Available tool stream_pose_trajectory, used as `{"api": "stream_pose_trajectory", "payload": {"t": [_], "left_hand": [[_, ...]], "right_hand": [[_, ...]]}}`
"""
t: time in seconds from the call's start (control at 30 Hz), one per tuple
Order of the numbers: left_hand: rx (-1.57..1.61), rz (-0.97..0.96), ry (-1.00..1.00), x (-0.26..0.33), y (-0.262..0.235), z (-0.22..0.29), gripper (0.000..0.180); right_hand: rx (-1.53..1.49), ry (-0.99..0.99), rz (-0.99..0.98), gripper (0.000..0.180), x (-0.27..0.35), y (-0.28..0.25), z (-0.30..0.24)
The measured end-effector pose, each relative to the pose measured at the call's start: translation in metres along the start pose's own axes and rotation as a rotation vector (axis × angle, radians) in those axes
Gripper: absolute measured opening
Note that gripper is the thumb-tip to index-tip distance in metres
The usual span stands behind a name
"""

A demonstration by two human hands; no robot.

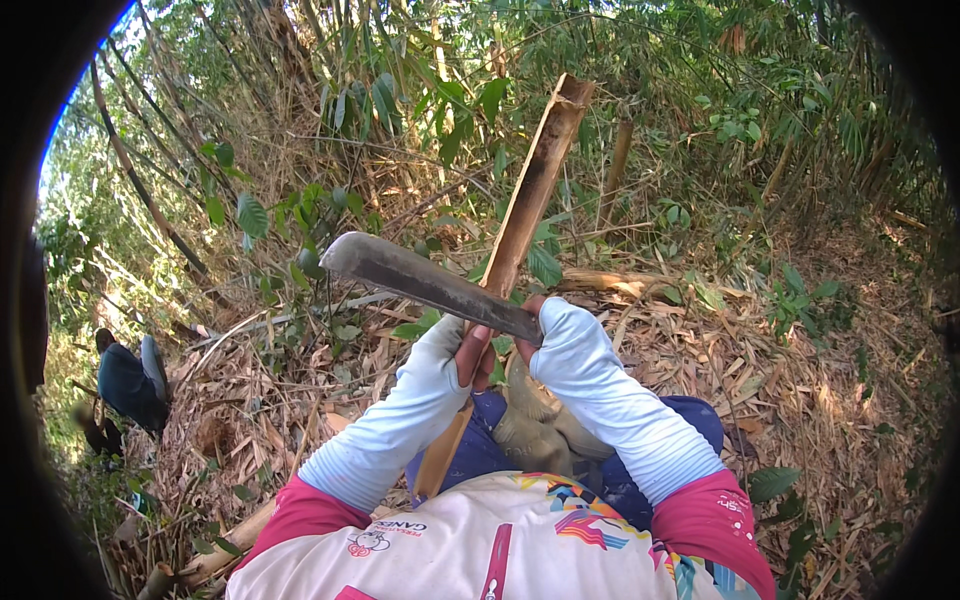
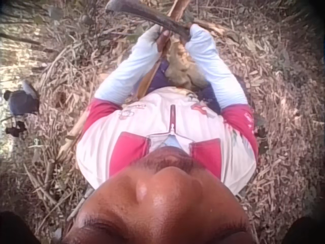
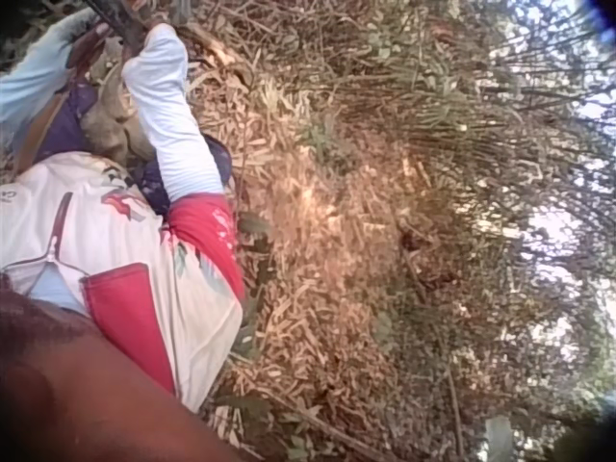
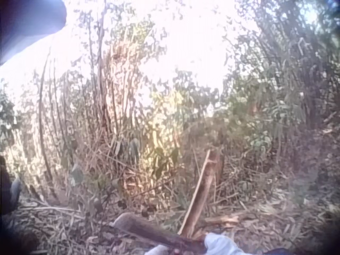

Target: The person sits on the forest floor and uses a large knife to split a long bamboo stalk lengthwise. They hold the bamboo vertically and repeatedly strike it with the knife to separate it into thin strips.

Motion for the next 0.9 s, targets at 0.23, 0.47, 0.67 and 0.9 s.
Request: {"api": "stream_pose_trajectory", "payload": {"t": [0.23,0.47,0.67,0.9], "left_hand": [[0.02,0.013,0.009,-0.003,0.003,-0.007,0.023],[-0.011,0.023,0.099,-0.005,0.007,-0.011,0.019],[0.018,0.009,0.025,-0.003,0.005,-0.011,0.019],[0.03,0.018,0.021,-0.001,0.002,-0.01,0.02]], "right_hand": [[-0.111,0.058,0.008,0.015,0.003,0.006,-0.002],[-0.197,0.072,0.009,0.013,0.008,0.01,-0.007],[-0.137,0.017,0.077,0.014,0.008,0.01,-0.006],[-0.187,0.09,0.046,0.015,0.006,0.011,-0.003]]}}
Point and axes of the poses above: each hand's wrist, its own x-axis away from the middle knuckle, its own y-axis out of the palm, z = x × y, the point moved 1 cm from there along -x, towards the middle knuckle
